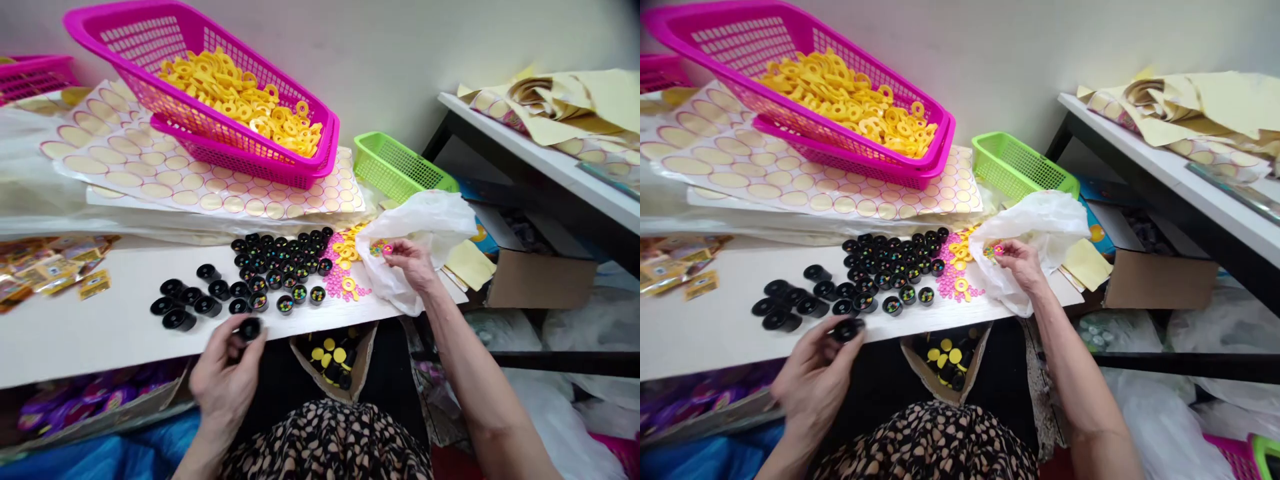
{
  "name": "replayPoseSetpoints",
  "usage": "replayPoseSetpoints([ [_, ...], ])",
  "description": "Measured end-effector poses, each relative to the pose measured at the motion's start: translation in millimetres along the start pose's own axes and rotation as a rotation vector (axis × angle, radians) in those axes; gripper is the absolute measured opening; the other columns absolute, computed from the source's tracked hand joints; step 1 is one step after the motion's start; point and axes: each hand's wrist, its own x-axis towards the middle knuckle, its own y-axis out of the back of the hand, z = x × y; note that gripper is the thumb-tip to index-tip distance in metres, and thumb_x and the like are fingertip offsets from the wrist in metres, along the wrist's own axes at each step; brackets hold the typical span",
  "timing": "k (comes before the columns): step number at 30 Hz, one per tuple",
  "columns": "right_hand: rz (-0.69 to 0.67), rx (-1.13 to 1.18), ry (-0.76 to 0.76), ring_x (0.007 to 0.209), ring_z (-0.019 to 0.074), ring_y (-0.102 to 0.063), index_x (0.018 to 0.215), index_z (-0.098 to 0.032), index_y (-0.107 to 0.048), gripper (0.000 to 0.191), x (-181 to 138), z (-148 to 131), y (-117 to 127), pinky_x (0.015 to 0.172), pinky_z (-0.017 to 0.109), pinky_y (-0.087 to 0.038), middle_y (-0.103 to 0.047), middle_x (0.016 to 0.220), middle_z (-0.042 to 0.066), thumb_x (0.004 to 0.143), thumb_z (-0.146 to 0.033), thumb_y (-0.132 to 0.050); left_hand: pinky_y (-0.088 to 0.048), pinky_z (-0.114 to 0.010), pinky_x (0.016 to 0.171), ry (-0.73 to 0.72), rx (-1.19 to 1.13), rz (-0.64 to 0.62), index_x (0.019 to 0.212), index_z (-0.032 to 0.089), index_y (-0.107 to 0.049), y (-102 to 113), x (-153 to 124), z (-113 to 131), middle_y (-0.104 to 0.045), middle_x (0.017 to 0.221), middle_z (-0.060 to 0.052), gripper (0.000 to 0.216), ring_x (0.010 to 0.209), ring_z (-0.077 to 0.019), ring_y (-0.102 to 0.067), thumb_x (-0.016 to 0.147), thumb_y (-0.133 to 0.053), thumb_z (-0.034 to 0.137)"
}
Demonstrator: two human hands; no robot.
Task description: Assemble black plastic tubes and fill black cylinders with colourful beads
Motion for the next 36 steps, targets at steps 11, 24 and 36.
replayPoseSetpoints([
  [11,-0.639,-0.321,0.251,0.074,0.0124,-0.053,0.088,-0.016,-0.065,0.008,-88.6,-63.8,-87.3,0.068,0.026,-0.042,-0.059,0.080,0.002,0.082,-0.015,-0.060,-0.045,-0.020,0.055,-0.208,-0.238,-0.364,0.097,0.017,-0.064,-44.6,-11.2,32.2,-0.063,0.093,-0.003,0.028,0.062,-0.0076,-0.053,0.070,-0.070,0.012],
  [24,-0.711,-1.279,0.695,0.077,0.0198,-0.044,0.083,-0.015,-0.064,0.018,-104.1,-78.1,-122.2,0.060,0.032,-0.028,-0.054,0.082,0.009,0.081,-0.008,-0.047,-0.049,-0.027,0.070,-0.285,-0.212,-0.377,0.095,0.018,-0.062,-49.1,-18.5,24.6,-0.063,0.090,-0.004,0.026,0.081,-0.0151,-0.059,0.072,-0.065,0.008],
  [36,-0.689,-0.688,0.429,0.077,0.0144,-0.051,0.091,-0.017,-0.066,0.018,-94.3,-68.7,-107.9,0.067,0.027,-0.040,-0.055,0.083,0.004,0.087,-0.012,-0.049,-0.044,-0.021,0.057,-0.084,-0.295,-0.407,0.094,0.018,-0.064,-50.5,-19.1,19.1,-0.063,0.088,-0.003,0.025,0.063,-0.0089,-0.051,0.070,-0.072,0.017],
])
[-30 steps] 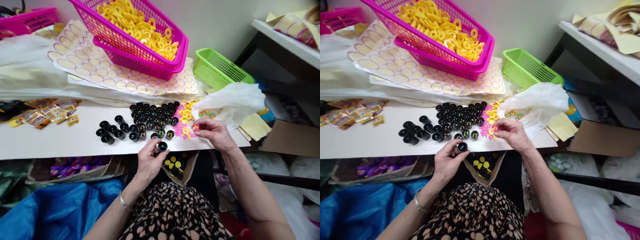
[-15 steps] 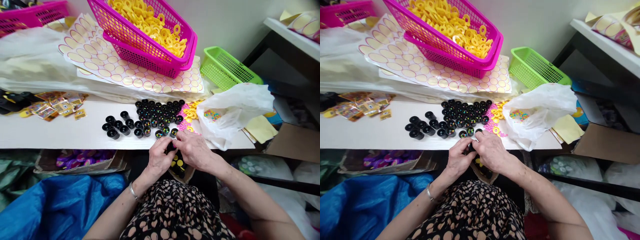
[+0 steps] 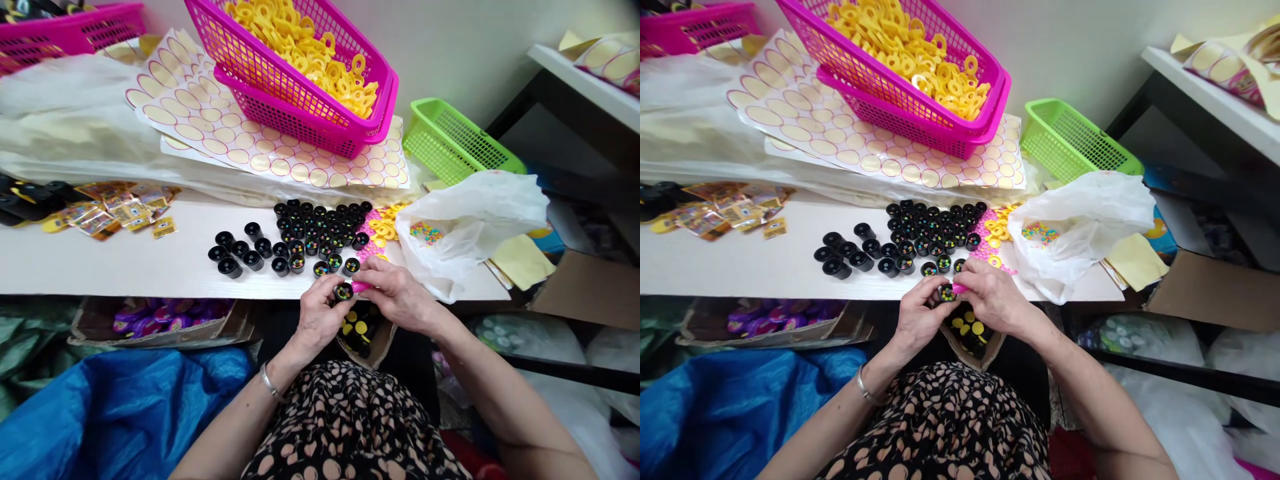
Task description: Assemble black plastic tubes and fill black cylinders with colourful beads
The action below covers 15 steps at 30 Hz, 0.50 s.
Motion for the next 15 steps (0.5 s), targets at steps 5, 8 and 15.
replayPoseSetpoints([
  [5,0.380,0.289,-0.151,0.082,0.0174,-0.057,0.092,-0.021,-0.065,0.012,-19.5,48.1,23.8,0.077,0.033,-0.046,-0.062,0.087,0.004,0.081,-0.025,-0.063,-0.045,-0.021,0.057,-0.071,0.106,0.128,0.094,0.017,-0.063,16.8,-6.9,-4.2,-0.063,0.086,-0.002,0.026,0.061,-0.0081,-0.051,0.069,-0.071,0.014],
  [8,0.675,0.036,-0.446,0.071,0.0170,-0.055,0.095,-0.019,-0.065,0.020,-36.9,103.6,50.7,0.070,0.033,-0.046,-0.062,0.086,0.005,0.078,-0.030,-0.064,-0.045,-0.021,0.056,-0.081,0.235,0.260,0.092,0.017,-0.063,31.3,-10.3,-14.3,-0.061,0.082,0.000,0.023,0.061,-0.0082,-0.051,0.071,-0.070,0.017],
  [15,-0.011,-0.677,-0.894,0.085,0.0279,-0.059,0.093,-0.011,-0.070,0.028,-30.7,158.6,77.2,0.064,0.036,-0.036,-0.062,0.100,0.024,0.084,-0.021,-0.045,-0.046,-0.020,0.053,-0.040,0.353,0.406,0.096,0.017,-0.063,36.4,-1.3,-33.2,-0.060,0.081,0.000,0.024,0.056,-0.0066,-0.050,0.073,-0.069,0.020],
])
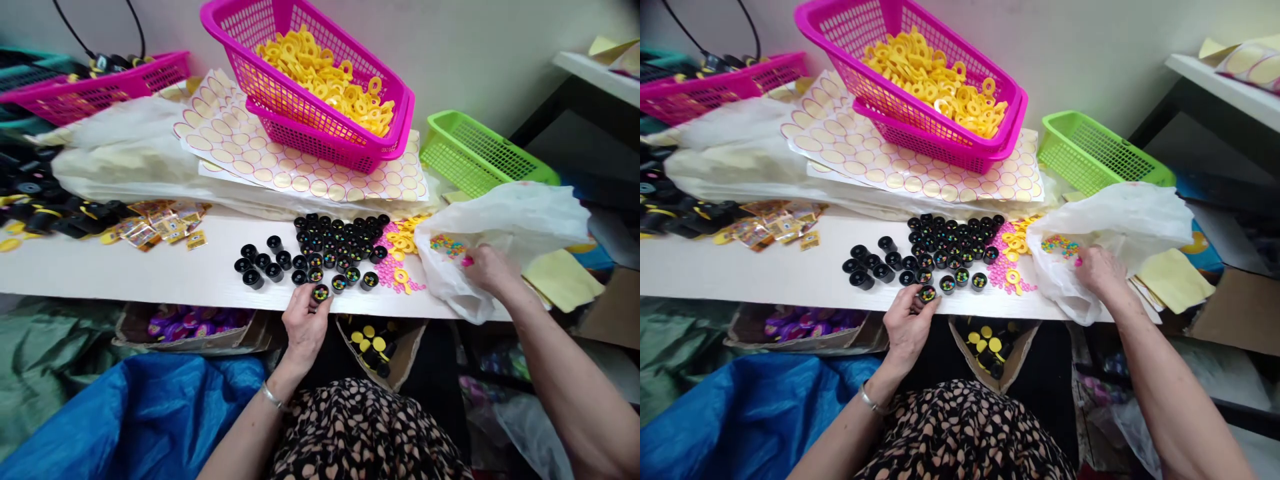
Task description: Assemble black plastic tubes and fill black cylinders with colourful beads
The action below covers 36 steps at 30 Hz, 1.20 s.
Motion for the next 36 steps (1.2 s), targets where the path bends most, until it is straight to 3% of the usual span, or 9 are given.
replayPoseSetpoints([
  [5,-0.114,-0.091,-0.028,0.091,0.0330,-0.063,0.098,-0.008,-0.070,0.029,9.3,-30.1,6.0,0.065,0.037,-0.036,-0.065,0.098,0.026,0.083,-0.016,-0.047,-0.050,-0.020,0.055,-0.028,-0.017,0.005,0.096,0.015,-0.062,-6.2,2.1,0.9,-0.061,0.083,-0.002,0.021,0.057,-0.0066,-0.054,0.076,-0.067,0.020],
  [11,0.049,-0.106,-0.061,0.097,0.0326,-0.063,0.108,-0.007,-0.066,0.036,8.2,-43.4,14.6,0.072,0.036,-0.042,-0.065,0.103,0.026,0.080,-0.010,-0.043,-0.055,-0.022,0.061,-0.059,-0.050,-0.025,0.099,0.016,-0.062,-3.5,-1.4,-11.9,-0.062,0.085,-0.002,0.023,0.063,-0.0087,-0.059,0.077,-0.067,0.021],
  [16,0.027,-0.086,0.082,0.100,0.0276,-0.063,0.104,-0.011,-0.068,0.033,9.7,-54.0,16.1,0.076,0.031,-0.045,-0.067,0.107,0.019,0.082,-0.014,-0.043,-0.056,-0.024,0.066,-0.052,-0.072,-0.029,0.102,0.017,-0.062,-5.1,-0.8,-20.1,-0.063,0.088,-0.002,0.028,0.067,-0.0105,-0.062,0.076,-0.069,0.023],
  [20,-0.083,-0.046,0.034,0.098,0.0269,-0.064,0.100,-0.014,-0.070,0.030,21.8,-57.1,11.7,0.076,0.031,-0.046,-0.069,0.102,0.017,0.077,-0.015,-0.050,-0.057,-0.025,0.066,-0.087,-0.053,-0.052,0.102,0.017,-0.062,-5.7,2.0,-17.1,-0.063,0.087,-0.002,0.026,0.067,-0.0103,-0.061,0.077,-0.067,0.021],
  [27,-0.044,0.168,0.127,0.090,0.0259,-0.065,0.087,-0.011,-0.069,0.024,46.5,-65.8,-0.4,0.070,0.029,-0.046,-0.070,0.092,0.016,0.071,-0.011,-0.050,-0.055,-0.023,0.062,-0.110,-0.053,-0.042,0.099,0.016,-0.060,-1.4,0.8,-9.5,-0.061,0.085,-0.003,0.020,0.064,-0.0092,-0.060,0.079,-0.063,0.018],
  [29,-0.032,0.315,0.134,0.075,0.0203,-0.065,0.084,-0.011,-0.068,0.021,49.5,-60.9,-7.4,0.062,0.026,-0.047,-0.069,0.078,0.011,0.070,-0.012,-0.052,-0.052,-0.023,0.060,-0.123,-0.036,0.004,0.096,0.015,-0.060,3.5,-0.2,-10.7,-0.060,0.083,-0.003,0.017,0.062,-0.0088,-0.057,0.080,-0.062,0.017],
  [32,-0.008,0.872,0.055,0.053,0.0138,-0.057,0.079,-0.013,-0.065,0.018,44.8,-45.5,-18.7,0.052,0.026,-0.047,-0.062,0.061,0.002,0.064,-0.023,-0.065,-0.048,-0.022,0.057,-0.092,0.033,0.102,0.094,0.016,-0.060,12.2,1.3,-15.9,-0.056,0.075,0.000,0.015,0.056,-0.0075,-0.051,0.079,-0.061,0.018],
  [34,0.023,1.259,0.035,0.052,0.0122,-0.056,0.074,-0.014,-0.064,0.028,35.6,-35.2,-22.7,0.053,0.026,-0.049,-0.062,0.061,0.000,0.053,-0.027,-0.076,-0.045,-0.021,0.054,-0.008,0.064,0.135,0.099,0.016,-0.059,16.3,5.9,-20.7,-0.053,0.072,0.002,0.023,0.053,-0.0071,-0.049,0.077,-0.063,0.021],
  [36,0.053,1.446,0.052,0.056,0.0120,-0.058,0.072,-0.015,-0.064,0.034,24.0,-29.1,-22.6,0.057,0.027,-0.051,-0.064,0.065,-0.001,0.046,-0.028,-0.081,-0.043,-0.022,0.053,0.063,0.099,0.140,0.105,0.016,-0.058,17.5,13.5,-25.0,-0.051,0.070,0.004,0.033,0.051,-0.0074,-0.048,0.075,-0.066,0.027],
])
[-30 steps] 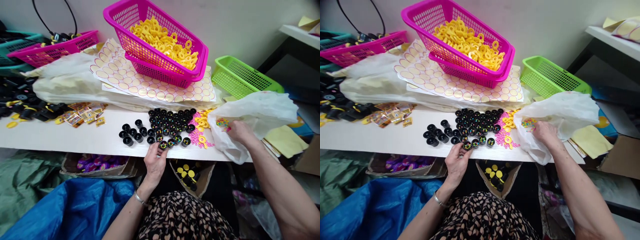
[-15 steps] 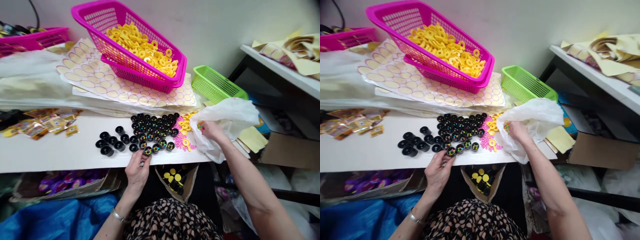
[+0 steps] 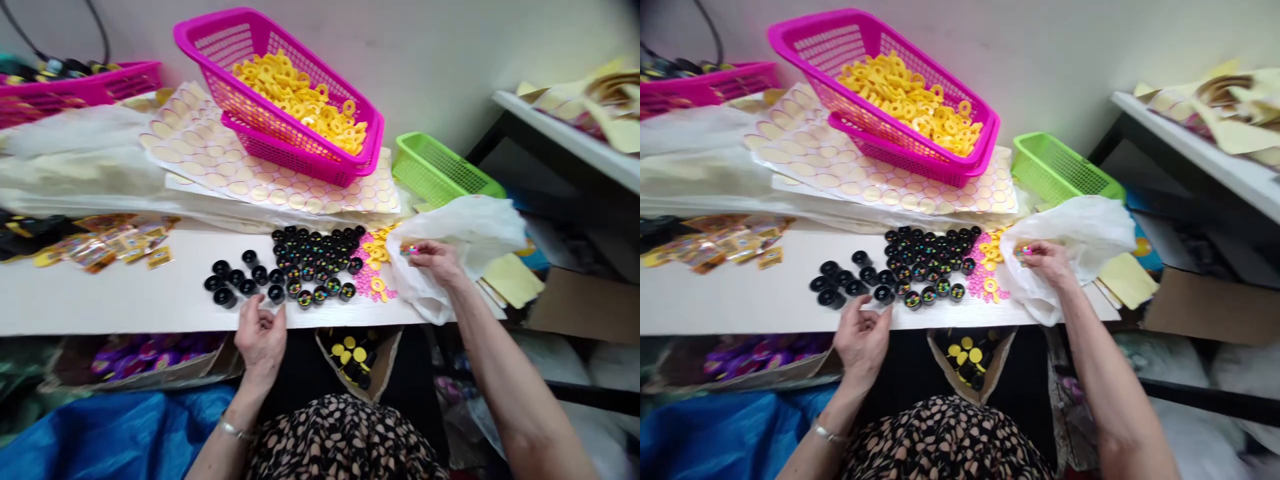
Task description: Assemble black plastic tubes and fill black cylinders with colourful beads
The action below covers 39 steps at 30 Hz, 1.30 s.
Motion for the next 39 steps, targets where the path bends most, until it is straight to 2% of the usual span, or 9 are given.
replayPoseSetpoints([
  [7,0.033,0.154,0.083,0.062,0.0108,-0.059,0.072,-0.017,-0.066,0.035,-24.8,-12.2,-2.1,0.064,0.027,-0.051,-0.065,0.068,-0.003,0.043,-0.025,-0.085,-0.045,-0.028,0.067,-0.079,0.105,-0.050,0.106,0.015,-0.062,-11.2,21.2,0.4,-0.047,0.058,0.005,0.039,0.058,-0.0133,-0.050,0.074,-0.066,0.037],
  [12,-0.022,0.160,0.107,0.067,0.0108,-0.058,0.074,-0.018,-0.068,0.028,-41.3,-25.6,-8.5,0.064,0.025,-0.049,-0.065,0.072,-0.002,0.050,-0.023,-0.083,-0.042,-0.025,0.063,-0.005,0.067,-0.027,0.104,0.016,-0.064,-10.8,19.8,4.1,-0.047,0.061,0.006,0.036,0.054,-0.0102,-0.047,0.073,-0.068,0.035],
  [16,-0.183,0.116,0.143,0.069,0.0109,-0.056,0.077,-0.019,-0.069,0.022,-67.5,-45.2,-34.0,0.063,0.024,-0.046,-0.063,0.073,-0.002,0.059,-0.023,-0.080,-0.039,-0.021,0.053,-0.018,-0.025,0.030,0.101,0.017,-0.064,0.9,14.6,20.6,-0.047,0.065,0.006,0.031,0.049,-0.0061,-0.041,0.073,-0.070,0.028],
  [20,-0.449,0.042,0.254,0.072,0.0119,-0.055,0.084,-0.019,-0.068,0.017,-98.9,-66.9,-74.4,0.066,0.026,-0.045,-0.063,0.081,0.000,0.069,-0.022,-0.074,-0.038,-0.019,0.049,-0.161,-0.151,-0.094,0.100,0.017,-0.063,8.4,3.8,48.4,-0.058,0.079,0.002,0.028,0.051,-0.0044,-0.041,0.072,-0.070,0.019],
  [23,-0.596,-0.107,0.407,0.075,0.0121,-0.054,0.087,-0.017,-0.067,0.010,-115.7,-79.3,-100.9,0.068,0.026,-0.043,-0.059,0.080,0.000,0.077,-0.018,-0.067,-0.041,-0.019,0.052,-0.214,-0.214,-0.227,0.098,0.017,-0.063,7.2,-6.2,64.8,-0.062,0.084,-0.001,0.027,0.056,-0.0055,-0.046,0.072,-0.069,0.014],
  [26,-0.640,-0.369,0.575,0.075,0.0123,-0.051,0.087,-0.017,-0.065,0.009,-124.9,-86.0,-115.7,0.068,0.026,-0.039,-0.054,0.078,0.001,0.084,-0.015,-0.057,-0.044,-0.019,0.056,-0.260,-0.235,-0.288,0.098,0.017,-0.062,4.1,-14.3,71.9,-0.064,0.087,-0.002,0.027,0.064,-0.0082,-0.053,0.072,-0.067,0.010],
  [29,-0.634,-0.682,0.704,0.076,0.0138,-0.047,0.085,-0.017,-0.064,0.017,-131.1,-89.4,-121.1,0.065,0.027,-0.035,-0.052,0.080,0.003,0.089,-0.013,-0.048,-0.046,-0.021,0.058,-0.283,-0.236,-0.318,0.100,0.018,-0.061,2.0,-19.1,72.1,-0.065,0.089,-0.003,0.030,0.070,-0.0104,-0.057,0.072,-0.065,0.009],
  [33,-0.627,-1.054,0.899,0.079,0.0186,-0.043,0.083,-0.015,-0.063,0.017,-140.9,-93.2,-127.4,0.063,0.031,-0.030,-0.053,0.083,0.007,0.085,-0.009,-0.048,-0.047,-0.022,0.061,-0.287,-0.220,-0.352,0.099,0.018,-0.061,0.6,-21.2,69.4,-0.065,0.089,-0.003,0.030,0.072,-0.0115,-0.058,0.072,-0.062,0.007],
  [39,-0.538,-1.177,1.082,0.081,0.0227,-0.040,0.085,-0.014,-0.064,0.016,-147.2,-94.0,-134.9,0.063,0.035,-0.030,-0.054,0.085,0.010,0.085,-0.010,-0.049,-0.046,-0.020,0.059,-0.246,-0.259,-0.357,0.099,0.017,-0.062,-2.3,-21.1,66.4,-0.064,0.087,-0.002,0.035,0.067,-0.0096,-0.055,0.069,-0.061,0.001],
])
